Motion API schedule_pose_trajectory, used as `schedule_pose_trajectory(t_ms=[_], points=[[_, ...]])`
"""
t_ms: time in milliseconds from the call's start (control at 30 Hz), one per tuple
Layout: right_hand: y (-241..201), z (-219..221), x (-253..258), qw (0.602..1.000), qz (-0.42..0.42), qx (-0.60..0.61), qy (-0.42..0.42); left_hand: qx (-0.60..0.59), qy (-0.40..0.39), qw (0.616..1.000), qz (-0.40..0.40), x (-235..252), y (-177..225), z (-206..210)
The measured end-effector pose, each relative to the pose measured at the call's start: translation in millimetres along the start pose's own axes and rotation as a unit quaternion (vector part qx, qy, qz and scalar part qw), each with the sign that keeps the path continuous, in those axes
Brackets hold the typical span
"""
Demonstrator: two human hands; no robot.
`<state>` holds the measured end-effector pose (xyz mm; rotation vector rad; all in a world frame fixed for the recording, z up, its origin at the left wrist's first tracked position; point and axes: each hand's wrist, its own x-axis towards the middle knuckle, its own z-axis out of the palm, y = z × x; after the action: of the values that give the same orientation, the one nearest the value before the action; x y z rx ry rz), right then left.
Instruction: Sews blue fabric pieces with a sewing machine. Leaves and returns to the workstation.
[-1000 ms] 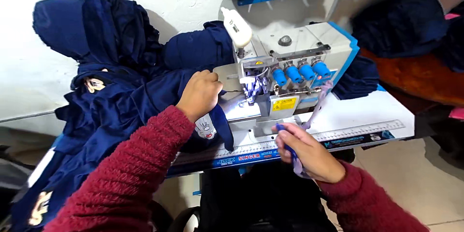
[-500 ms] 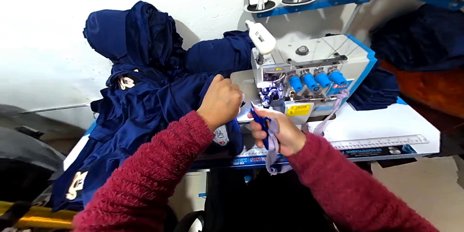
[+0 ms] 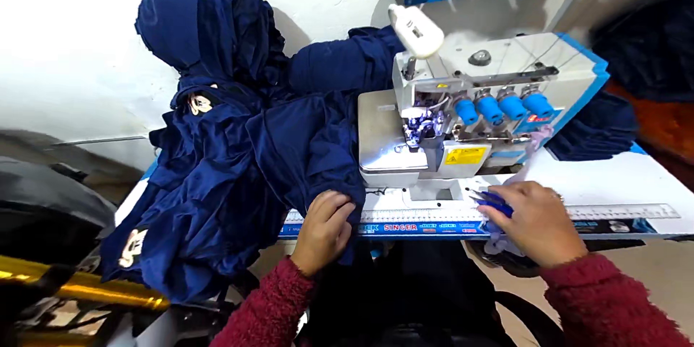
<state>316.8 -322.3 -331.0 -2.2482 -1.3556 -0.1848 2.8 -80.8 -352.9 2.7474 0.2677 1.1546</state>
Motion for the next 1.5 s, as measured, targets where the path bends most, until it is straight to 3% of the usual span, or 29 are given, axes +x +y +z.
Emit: schedule_pose_trajectory(t_ms=[167,333,433,567,633,800,900,1000,1100,1233,1367,1500], points=[[-44.3,1.9,3.6,0.998,-0.033,0.025,0.047,-0.02,0.044,0.999,0.019,0.4,10.9,-6.8],[-38.3,15.4,-7.8,0.997,0.063,0.009,0.042,-0.037,0.043,0.998,0.006,-1.6,22.2,-11.3],[-61.0,18.9,-7.0,0.995,-0.04,0.06,0.067,-0.057,0.058,0.997,0.0,-6.4,29.8,-12.2],[-129.4,47.7,8.9,0.959,-0.196,0.204,-0.011,-0.067,0.046,0.997,-0.002,-10.5,40.7,-7.5],[-143.9,57.2,16.5,0.942,-0.208,0.263,-0.032,-0.061,0.025,0.998,-0.013,-12.7,43.5,-6.3],[-137.6,35.2,8.3,0.949,-0.161,0.268,-0.044,0.023,0.027,0.998,-0.042,-7.3,53.9,-5.6],[-141.9,28.8,-8.4,0.928,-0.221,0.296,-0.04,0.071,0.049,0.995,-0.042,5.8,70.4,-1.1],[-138.9,31.0,-14.3,0.905,-0.283,0.317,-0.026,0.037,0.031,0.999,-0.021,13.8,79.9,4.5],[-112.5,23.8,-8.4,0.928,-0.227,0.295,-0.015,0.025,0.007,1.0,-0.018,5.9,76.9,7.8],[-49.5,22.0,0.9,0.993,-0.08,0.072,0.039,0.019,0.005,1.0,-0.019,1.0,77.4,6.8],[-20.3,27.9,-7.0,0.999,0.038,-0.021,0.024,0.008,0.006,1.0,0.004,4.6,79.5,4.5],[-13.0,24.5,-9.6,0.998,0.058,-0.011,-0.007,0.0,0.015,1.0,0.02,3.9,82.0,5.6]])
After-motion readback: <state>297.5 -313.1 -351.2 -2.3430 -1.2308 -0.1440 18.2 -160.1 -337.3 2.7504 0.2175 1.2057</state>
